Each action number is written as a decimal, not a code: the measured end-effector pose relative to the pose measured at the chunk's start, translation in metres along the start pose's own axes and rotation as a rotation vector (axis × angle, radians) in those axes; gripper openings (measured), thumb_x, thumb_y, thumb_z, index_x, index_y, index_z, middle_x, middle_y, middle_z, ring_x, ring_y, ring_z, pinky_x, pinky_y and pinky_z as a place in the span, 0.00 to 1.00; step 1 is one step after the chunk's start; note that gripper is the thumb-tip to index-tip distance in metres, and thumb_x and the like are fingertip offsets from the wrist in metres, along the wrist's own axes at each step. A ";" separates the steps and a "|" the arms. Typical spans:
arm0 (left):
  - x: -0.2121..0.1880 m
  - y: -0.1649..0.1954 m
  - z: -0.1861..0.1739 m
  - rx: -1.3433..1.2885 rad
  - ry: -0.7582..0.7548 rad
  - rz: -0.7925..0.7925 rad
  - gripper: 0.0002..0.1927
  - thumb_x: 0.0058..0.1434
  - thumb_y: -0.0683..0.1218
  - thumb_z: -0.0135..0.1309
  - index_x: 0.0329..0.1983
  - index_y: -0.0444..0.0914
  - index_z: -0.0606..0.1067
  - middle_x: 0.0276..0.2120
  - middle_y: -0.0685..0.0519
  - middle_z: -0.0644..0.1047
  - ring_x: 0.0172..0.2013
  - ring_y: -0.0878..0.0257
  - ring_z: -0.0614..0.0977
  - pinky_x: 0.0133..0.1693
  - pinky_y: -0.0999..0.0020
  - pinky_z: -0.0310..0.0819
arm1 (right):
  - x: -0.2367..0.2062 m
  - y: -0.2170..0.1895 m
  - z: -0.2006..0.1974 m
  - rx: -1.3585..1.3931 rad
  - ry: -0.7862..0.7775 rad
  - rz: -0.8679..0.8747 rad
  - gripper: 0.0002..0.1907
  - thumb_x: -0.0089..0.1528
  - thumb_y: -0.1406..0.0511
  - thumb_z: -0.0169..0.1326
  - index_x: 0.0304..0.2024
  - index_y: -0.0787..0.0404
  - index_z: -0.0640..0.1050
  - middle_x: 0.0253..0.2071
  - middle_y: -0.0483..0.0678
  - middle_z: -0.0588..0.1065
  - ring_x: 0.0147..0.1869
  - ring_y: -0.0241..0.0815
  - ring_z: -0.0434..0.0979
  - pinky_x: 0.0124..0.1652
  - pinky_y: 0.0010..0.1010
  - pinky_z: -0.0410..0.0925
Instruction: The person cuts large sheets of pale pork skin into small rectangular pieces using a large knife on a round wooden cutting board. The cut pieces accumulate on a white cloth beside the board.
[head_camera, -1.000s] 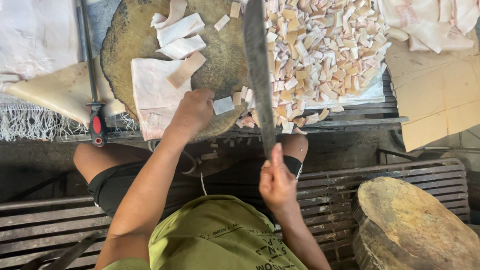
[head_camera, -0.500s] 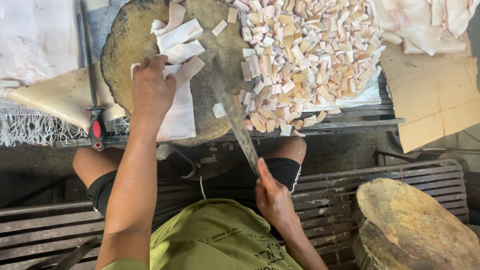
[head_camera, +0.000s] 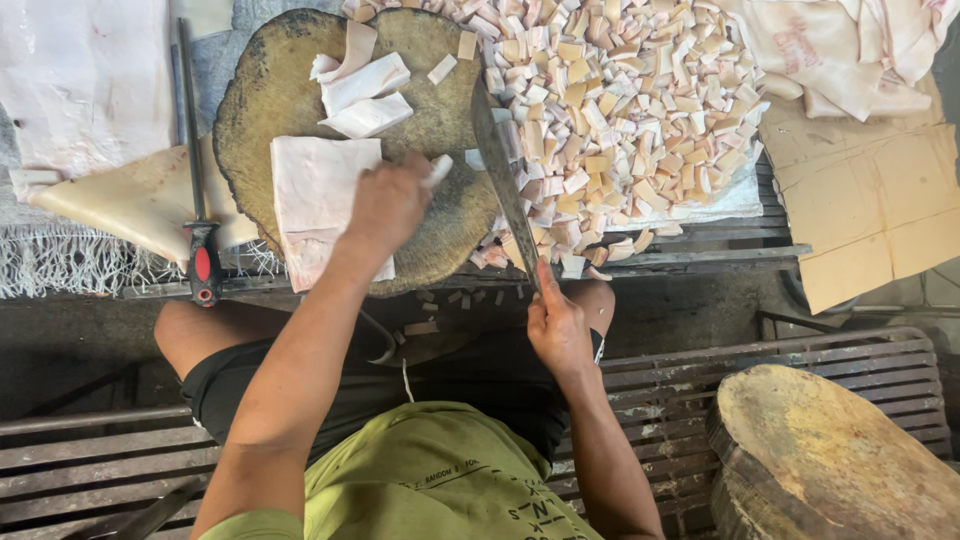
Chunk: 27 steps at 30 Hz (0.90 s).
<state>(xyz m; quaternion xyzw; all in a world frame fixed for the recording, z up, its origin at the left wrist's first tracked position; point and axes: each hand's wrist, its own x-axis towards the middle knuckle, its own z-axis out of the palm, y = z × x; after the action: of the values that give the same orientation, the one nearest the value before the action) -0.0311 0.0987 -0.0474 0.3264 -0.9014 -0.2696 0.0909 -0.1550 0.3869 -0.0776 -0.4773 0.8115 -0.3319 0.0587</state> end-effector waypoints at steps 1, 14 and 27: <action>-0.006 0.004 0.006 0.010 0.098 0.128 0.07 0.64 0.42 0.55 0.45 0.36 0.75 0.44 0.44 0.80 0.45 0.48 0.81 0.49 0.50 0.73 | 0.000 0.002 0.001 0.026 0.000 0.031 0.31 0.62 0.74 0.50 0.70 0.61 0.67 0.30 0.64 0.78 0.31 0.58 0.80 0.33 0.43 0.73; -0.056 -0.010 -0.012 0.015 0.017 0.461 0.20 0.53 0.34 0.53 0.50 0.37 0.79 0.52 0.48 0.80 0.51 0.52 0.81 0.51 0.61 0.76 | -0.010 -0.035 -0.054 0.265 0.280 -0.191 0.32 0.71 0.75 0.47 0.77 0.62 0.56 0.34 0.46 0.80 0.30 0.32 0.79 0.30 0.23 0.75; -0.068 -0.017 -0.004 0.271 0.098 0.540 0.14 0.52 0.38 0.53 0.43 0.34 0.78 0.48 0.49 0.79 0.54 0.54 0.79 0.55 0.63 0.75 | 0.002 -0.034 -0.035 -0.070 0.131 -0.194 0.36 0.60 0.77 0.56 0.71 0.60 0.67 0.35 0.56 0.77 0.36 0.58 0.77 0.38 0.43 0.73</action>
<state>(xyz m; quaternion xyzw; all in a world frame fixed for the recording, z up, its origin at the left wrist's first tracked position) 0.0316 0.1290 -0.0524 0.0966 -0.9778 -0.0970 0.1584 -0.1451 0.3912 -0.0299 -0.5324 0.7748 -0.3381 -0.0435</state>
